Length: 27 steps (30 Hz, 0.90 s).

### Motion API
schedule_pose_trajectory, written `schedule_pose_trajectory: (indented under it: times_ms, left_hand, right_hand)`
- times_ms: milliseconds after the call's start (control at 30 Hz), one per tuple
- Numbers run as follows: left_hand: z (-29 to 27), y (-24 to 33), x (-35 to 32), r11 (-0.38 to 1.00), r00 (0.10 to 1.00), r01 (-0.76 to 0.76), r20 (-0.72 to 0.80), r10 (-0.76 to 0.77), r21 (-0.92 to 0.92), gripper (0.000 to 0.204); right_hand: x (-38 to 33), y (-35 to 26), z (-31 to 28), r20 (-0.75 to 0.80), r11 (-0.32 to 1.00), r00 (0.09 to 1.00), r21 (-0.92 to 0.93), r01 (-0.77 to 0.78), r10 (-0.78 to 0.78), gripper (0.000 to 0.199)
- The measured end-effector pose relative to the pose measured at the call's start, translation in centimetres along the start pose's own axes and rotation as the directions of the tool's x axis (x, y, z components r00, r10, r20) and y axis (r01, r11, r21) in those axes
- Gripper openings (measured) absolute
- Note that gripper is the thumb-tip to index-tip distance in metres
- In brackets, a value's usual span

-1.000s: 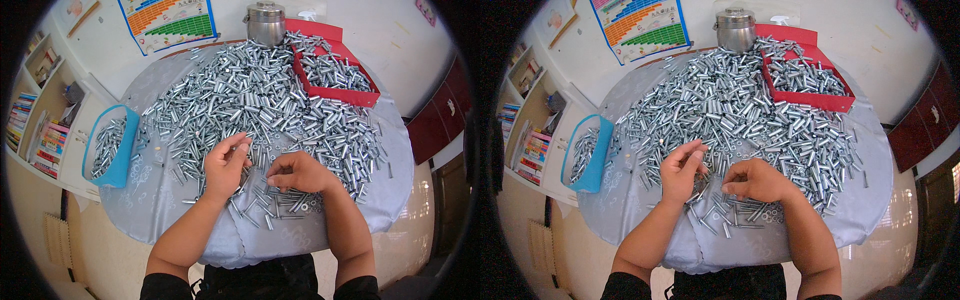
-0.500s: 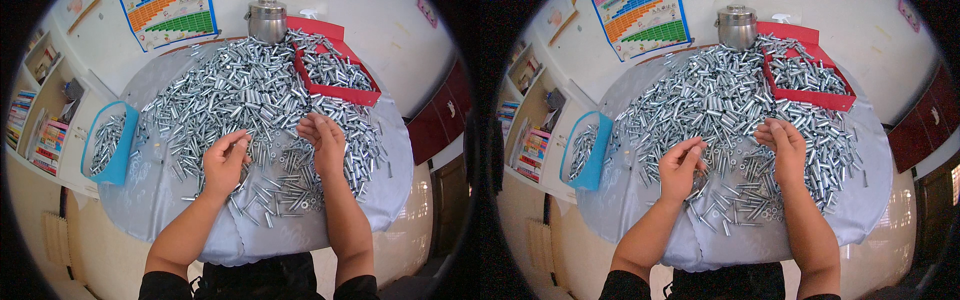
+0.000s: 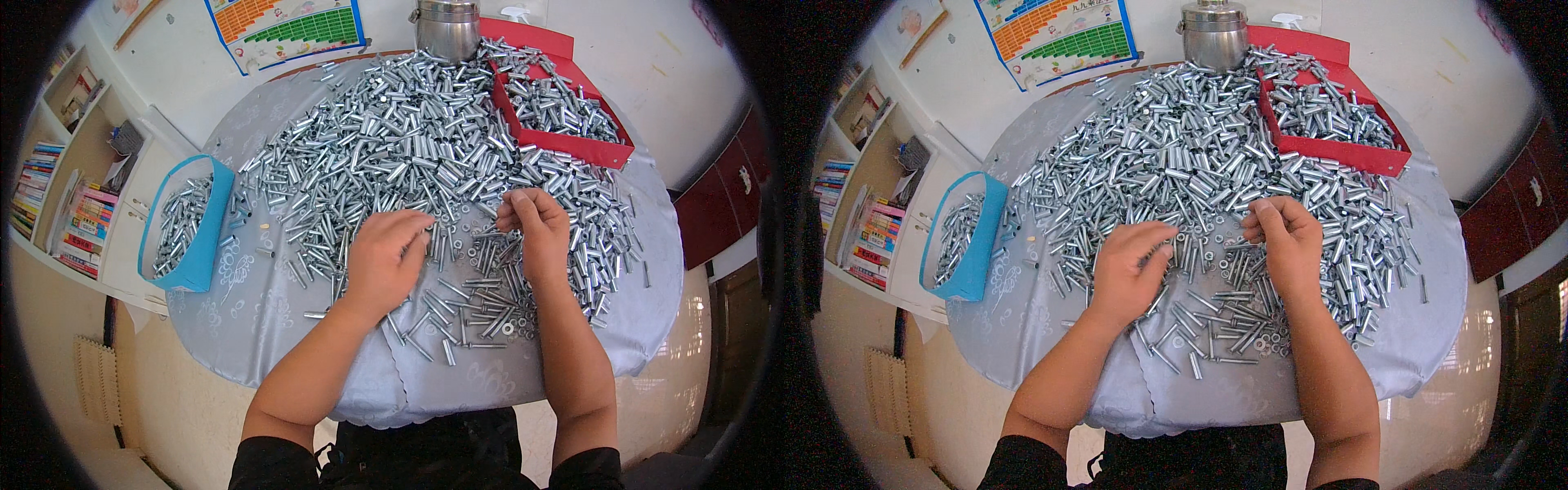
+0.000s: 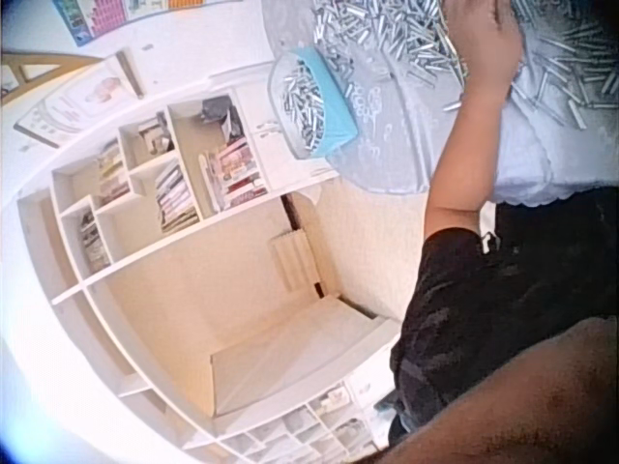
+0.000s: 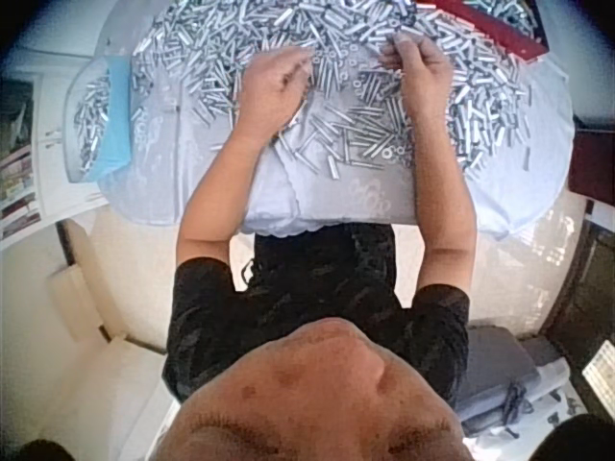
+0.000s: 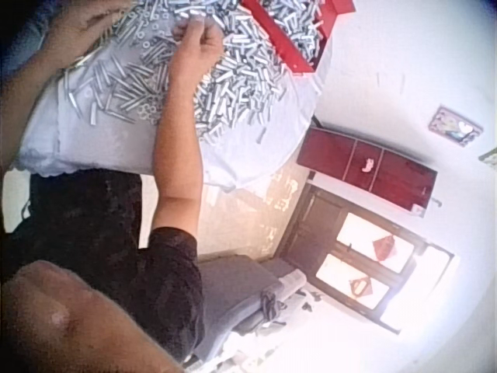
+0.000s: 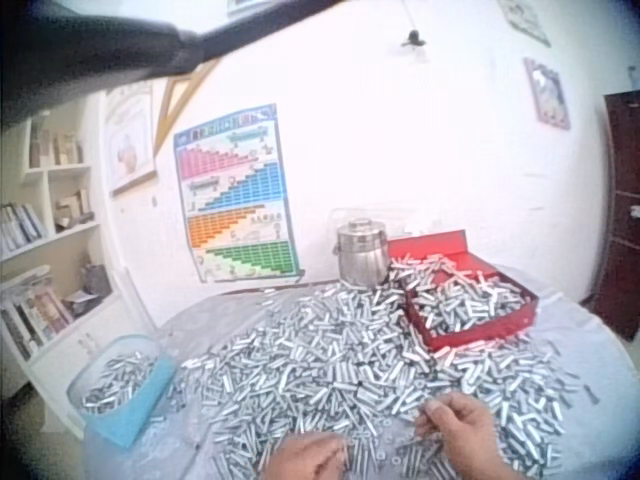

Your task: The person repeatedly picks up metal bolts and washers from a large pile on a table. They insert the washers onto the bolts one by one and place the assembled fasteners back onto the table. The process is continuous and repetitive throughout the clip.

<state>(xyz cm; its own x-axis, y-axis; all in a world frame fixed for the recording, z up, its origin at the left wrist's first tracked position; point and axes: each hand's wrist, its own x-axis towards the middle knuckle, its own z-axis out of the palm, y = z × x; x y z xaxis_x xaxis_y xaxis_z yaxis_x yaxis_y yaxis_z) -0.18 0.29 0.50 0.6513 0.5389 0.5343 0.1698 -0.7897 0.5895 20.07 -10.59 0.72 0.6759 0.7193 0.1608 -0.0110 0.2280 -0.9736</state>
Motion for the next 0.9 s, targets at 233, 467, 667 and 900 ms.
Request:
schedule_pose_trajectory:
  times_ms: [233, 467, 667, 900]
  left_hand:
    - [1.4, 0.7, 0.2, 0.913, 0.936, -0.271, 0.305, 0.176, 0.305, 0.041]
    - [1.4, 0.6, 0.0, 0.917, 0.926, -0.267, 0.343, 0.159, 0.297, 0.034]
    - [0.9, 1.4, 0.2, 0.935, 0.947, -0.221, 0.291, 0.137, 0.278, 0.025]
    - [1.0, 0.2, -0.1, 0.933, 0.945, -0.259, 0.266, 0.192, 0.250, 0.020]
  right_hand:
    - [0.1, 0.1, 0.0, -0.031, 1.000, 0.999, 0.018, 0.022, -0.022, 0.018]
    - [0.2, -0.2, 0.0, -0.132, 1.000, 0.991, -0.019, 0.021, -0.024, 0.019]
    - [0.7, 0.9, -0.5, 0.256, 0.408, 0.786, -0.742, 0.533, -0.562, 0.010]
    - [-0.2, 1.3, -0.4, 0.405, 0.258, 0.855, -0.832, 0.492, -0.326, 0.014]
